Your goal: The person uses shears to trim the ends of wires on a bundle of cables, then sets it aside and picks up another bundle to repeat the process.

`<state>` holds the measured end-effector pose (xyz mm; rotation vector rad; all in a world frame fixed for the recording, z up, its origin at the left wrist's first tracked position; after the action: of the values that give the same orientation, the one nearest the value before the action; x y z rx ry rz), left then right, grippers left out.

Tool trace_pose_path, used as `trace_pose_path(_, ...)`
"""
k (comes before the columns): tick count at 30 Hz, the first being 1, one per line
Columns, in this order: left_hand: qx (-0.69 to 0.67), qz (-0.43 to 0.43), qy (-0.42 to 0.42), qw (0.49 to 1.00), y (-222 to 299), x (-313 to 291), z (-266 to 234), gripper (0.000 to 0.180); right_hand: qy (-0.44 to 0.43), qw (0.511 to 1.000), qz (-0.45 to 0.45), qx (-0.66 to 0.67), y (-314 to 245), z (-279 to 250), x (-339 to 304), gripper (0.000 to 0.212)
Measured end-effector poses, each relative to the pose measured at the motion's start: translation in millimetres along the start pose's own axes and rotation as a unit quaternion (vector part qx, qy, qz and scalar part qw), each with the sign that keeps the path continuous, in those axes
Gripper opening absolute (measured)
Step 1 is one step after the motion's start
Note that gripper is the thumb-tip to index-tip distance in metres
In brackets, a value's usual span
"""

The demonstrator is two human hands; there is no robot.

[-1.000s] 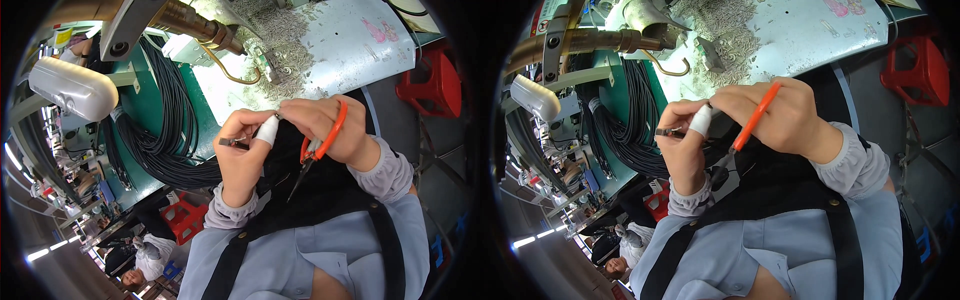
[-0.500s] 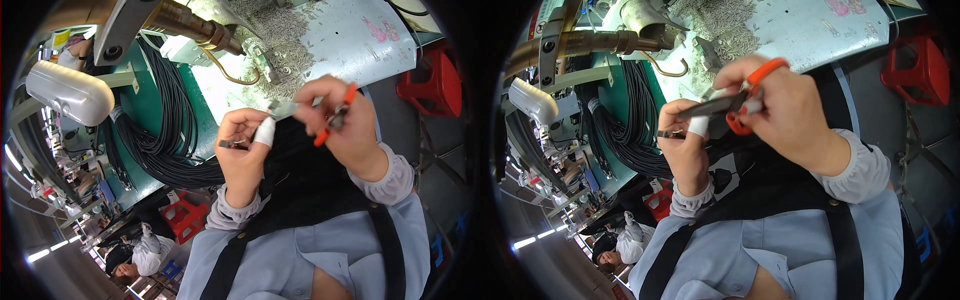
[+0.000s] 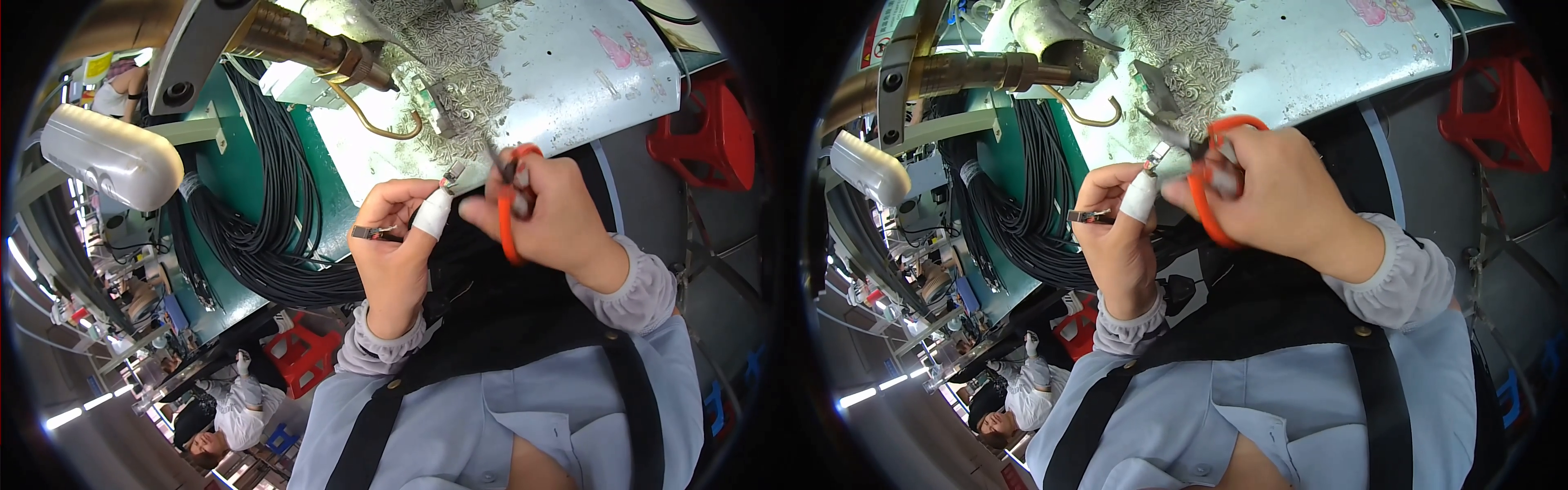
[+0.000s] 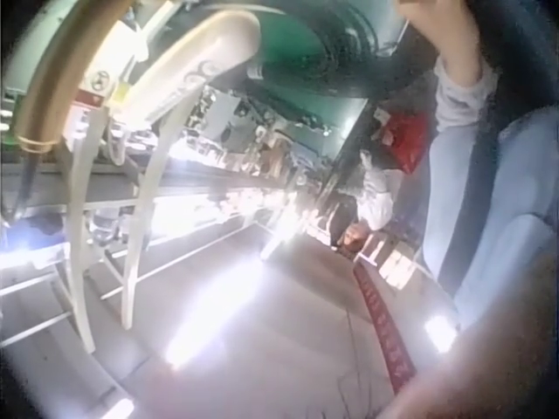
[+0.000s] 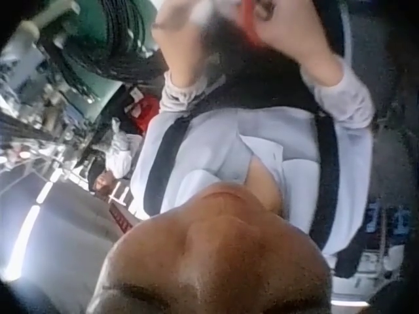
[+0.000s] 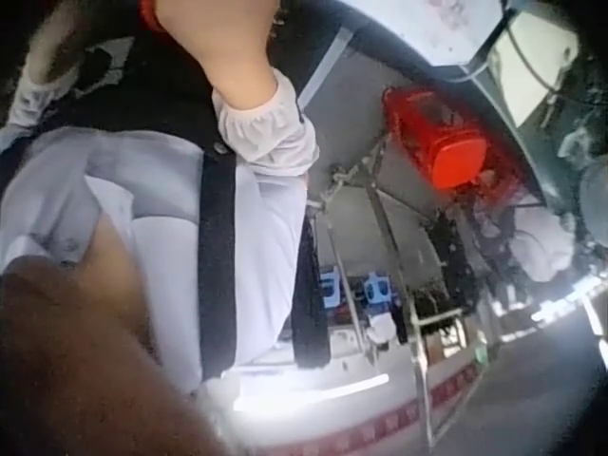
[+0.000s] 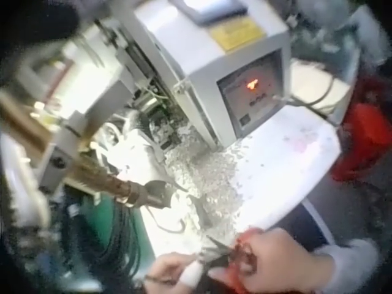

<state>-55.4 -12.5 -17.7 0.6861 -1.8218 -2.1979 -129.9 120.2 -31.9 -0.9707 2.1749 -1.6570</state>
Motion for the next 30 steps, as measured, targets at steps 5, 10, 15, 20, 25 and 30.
trace_pose_path(5,0.016,0.045,-0.006,0.999,5,-1,2,0.018,-0.089,0.992,0.054,-0.072,2,9,-8,0.033)
trace_pose_path(10,0.054,-0.009,-0.004,0.998,8,8,-1,0.016,-0.104,0.991,0.075,-0.041,7,13,-7,0.03)
trace_pose_path(15,-0.093,-0.148,-0.065,0.982,-6,44,-9,0.011,-0.045,0.972,0.162,0.165,12,5,3,0.024)
trace_pose_path(20,-0.102,-0.135,-0.042,0.985,-2,64,-6,0.008,0.146,0.979,0.027,0.139,15,-4,40,0.018)
trace_pose_path(25,-0.075,-0.16,-0.034,0.984,0,71,-8,0.005,0.067,0.989,0.077,0.106,24,4,64,0.015)
trace_pose_path(30,-0.067,-0.175,-0.043,0.981,0,75,-13,0.006,0.06,0.992,0.061,0.089,22,6,66,0.013)
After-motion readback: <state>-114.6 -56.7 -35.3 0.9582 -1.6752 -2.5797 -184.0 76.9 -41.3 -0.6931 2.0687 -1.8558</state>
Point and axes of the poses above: each hand's wrist, its own x-axis towards the middle knuckle, its own z-axis out of the palm, y = z × x, the point moved 5 cm from there along x, towards the middle knuckle, and after that the axes turned 6 degrees about -z, right-handed, at the moved point
